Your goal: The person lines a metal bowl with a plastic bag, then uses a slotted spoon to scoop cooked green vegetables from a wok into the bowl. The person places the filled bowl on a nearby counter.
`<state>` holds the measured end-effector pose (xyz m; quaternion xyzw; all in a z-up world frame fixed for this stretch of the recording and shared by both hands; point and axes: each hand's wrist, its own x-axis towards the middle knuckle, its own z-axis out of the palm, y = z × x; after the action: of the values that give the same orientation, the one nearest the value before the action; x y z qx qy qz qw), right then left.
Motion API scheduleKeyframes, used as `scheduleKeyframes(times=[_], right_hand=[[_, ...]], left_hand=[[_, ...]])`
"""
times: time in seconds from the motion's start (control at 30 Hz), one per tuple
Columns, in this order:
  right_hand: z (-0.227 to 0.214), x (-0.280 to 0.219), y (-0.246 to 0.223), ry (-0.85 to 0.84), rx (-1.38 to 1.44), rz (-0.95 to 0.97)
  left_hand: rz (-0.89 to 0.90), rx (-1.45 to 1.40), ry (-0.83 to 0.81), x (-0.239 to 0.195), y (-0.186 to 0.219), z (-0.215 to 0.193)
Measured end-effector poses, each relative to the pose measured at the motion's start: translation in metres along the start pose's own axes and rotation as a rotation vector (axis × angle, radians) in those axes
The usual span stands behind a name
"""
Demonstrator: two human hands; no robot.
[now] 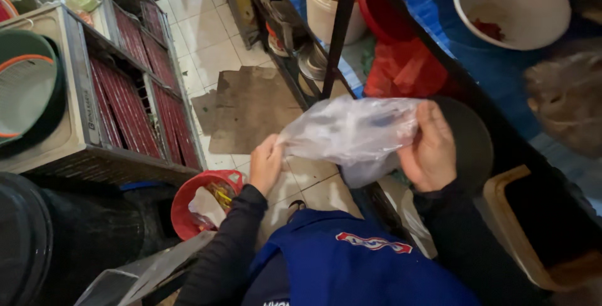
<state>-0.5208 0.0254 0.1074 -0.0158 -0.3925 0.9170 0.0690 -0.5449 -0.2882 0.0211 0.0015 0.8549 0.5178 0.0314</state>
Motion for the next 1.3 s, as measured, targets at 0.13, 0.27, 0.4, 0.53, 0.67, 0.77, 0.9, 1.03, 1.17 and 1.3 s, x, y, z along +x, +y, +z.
scheduleKeyframes(times=[0.13,0.27,0.4,0.53,0.67,0.77,0.9,1.03,1.17,1.3], right_hand=[[0.014,-0.009,0.013,-0.051,-0.14,0.035],[0.045,-0.017,0.033,-0.195,-0.476,0.064],[0.067,-0.009,-0.011,-0.49,-1.033,-0.358],[0.079,-0.018,-0.068,-0.159,-1.372,-0.855],[0.083,-0.053,-0.077,0.029,-1.324,-0.767],[0.066,-0.069,-0.055,-0.077,-1.923,-0.899],[0.023,-0.078,-0.018,0.043,-0.967,-0.278],[-0.018,-0.08,-0.03,0.2,-0.423,-0.072],[-0.015,-0.083,-0.046,0.181,-1.091,-0.351],[0.025,-0.081,-0.046,0.203,-1.278,-0.377]], left_hand=[[0.409,0.525,-0.015,-0.029,0.034,-0.021],[0.705,0.056,-0.068,-0.055,0.088,-0.025],[0.133,-0.436,-0.05,-0.04,0.107,-0.03],[0.257,-0.909,0.074,-0.034,0.101,-0.031],[0.245,-0.923,0.035,-0.044,0.103,-0.01],[0.245,-0.878,-0.018,-0.057,0.1,0.004],[0.173,-0.914,-0.11,-0.069,0.08,0.024],[0.304,-0.542,-0.298,-0.058,0.051,0.028],[0.538,0.039,-0.521,-0.063,0.046,0.022],[0.773,0.031,-0.015,-0.08,0.065,0.02]])
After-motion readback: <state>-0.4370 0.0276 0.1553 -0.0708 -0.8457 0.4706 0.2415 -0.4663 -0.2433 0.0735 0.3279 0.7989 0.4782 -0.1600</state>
